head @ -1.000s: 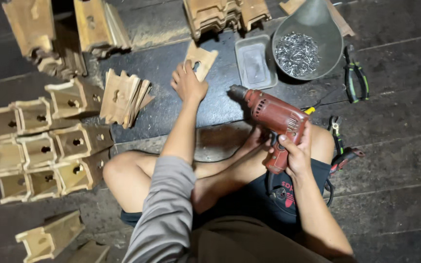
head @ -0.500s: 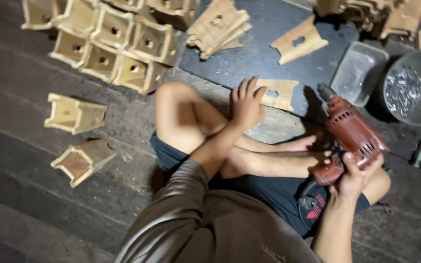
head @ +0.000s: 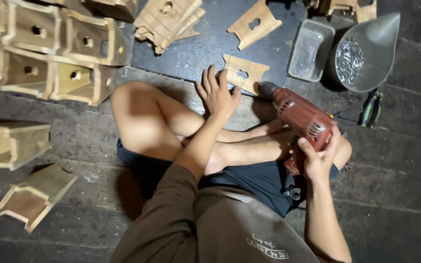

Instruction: The person drills holes into small wooden panels using a handheld power drill. The person picks up individual panels from a pile, positions them, and uses the drill to make holes before setting them aside.

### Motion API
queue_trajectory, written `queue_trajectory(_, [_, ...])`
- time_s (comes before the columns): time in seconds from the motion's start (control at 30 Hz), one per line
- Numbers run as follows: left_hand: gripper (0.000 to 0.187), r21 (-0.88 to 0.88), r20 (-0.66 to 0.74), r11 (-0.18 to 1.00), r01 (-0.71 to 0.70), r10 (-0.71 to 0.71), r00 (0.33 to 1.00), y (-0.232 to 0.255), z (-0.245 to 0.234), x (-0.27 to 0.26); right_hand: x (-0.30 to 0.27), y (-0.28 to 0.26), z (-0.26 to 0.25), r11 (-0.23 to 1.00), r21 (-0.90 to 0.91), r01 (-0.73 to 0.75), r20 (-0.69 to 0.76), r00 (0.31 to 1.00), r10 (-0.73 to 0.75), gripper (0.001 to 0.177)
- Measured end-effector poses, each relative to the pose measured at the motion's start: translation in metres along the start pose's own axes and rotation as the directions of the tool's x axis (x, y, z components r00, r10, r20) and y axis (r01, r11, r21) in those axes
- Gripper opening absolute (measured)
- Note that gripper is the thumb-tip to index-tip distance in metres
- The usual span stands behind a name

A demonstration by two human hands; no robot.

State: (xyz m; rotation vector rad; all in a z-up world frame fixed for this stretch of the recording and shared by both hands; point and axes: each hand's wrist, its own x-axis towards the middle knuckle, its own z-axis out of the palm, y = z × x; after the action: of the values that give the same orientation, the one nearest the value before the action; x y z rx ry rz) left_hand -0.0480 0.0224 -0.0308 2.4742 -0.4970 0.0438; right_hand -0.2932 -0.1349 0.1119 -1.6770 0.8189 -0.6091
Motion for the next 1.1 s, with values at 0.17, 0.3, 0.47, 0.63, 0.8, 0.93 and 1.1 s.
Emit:
queue_trajectory(0.17, [0.091, 0.042, 0.102, 0.996, 0.081, -0.085, 0.991, 0.008, -0.003, -0.002, 0.006, -0.022, 0.011, 0.998, -0.052, -0.044, 0.116, 0.992, 0.050, 0.085])
queue_trajectory(0.3, [0.097, 0.076, 0.168, 0.988, 0.134, -0.145, 0.975, 0.012, -0.008, 0.005, 0.011, -0.033, 0.023, 0.995, -0.099, -0.012, 0.181, 0.983, 0.030, 0.086])
queue_trajectory(0.47, [0.103, 0.100, 0.207, 0.980, 0.175, -0.192, 0.959, 0.019, -0.015, 0.007, 0.012, -0.030, 0.017, 0.991, -0.117, -0.056, 0.178, 0.981, 0.077, 0.082])
queue_trajectory(0.63, [0.103, 0.073, 0.272, 0.973, 0.218, -0.230, 0.934, 0.024, -0.014, 0.009, 0.009, -0.030, 0.019, 0.989, -0.146, -0.028, 0.171, 0.984, 0.053, 0.083])
queue_trajectory(0.8, [0.101, 0.106, 0.282, 0.962, 0.251, -0.271, 0.920, 0.033, -0.020, 0.011, 0.010, -0.041, 0.023, 0.984, -0.178, 0.002, 0.189, 0.981, 0.033, 0.082])
queue_trajectory(0.93, [0.101, 0.096, 0.290, 0.954, 0.284, -0.300, 0.909, 0.036, -0.020, 0.013, 0.012, -0.041, 0.021, 0.979, -0.204, 0.030, 0.201, 0.980, 0.012, 0.082])
queue_trajectory(1.1, [0.100, 0.104, 0.322, 0.951, 0.291, -0.309, 0.895, 0.037, -0.022, 0.015, 0.013, -0.038, 0.020, 0.971, -0.232, 0.060, 0.202, 0.979, -0.013, 0.080])
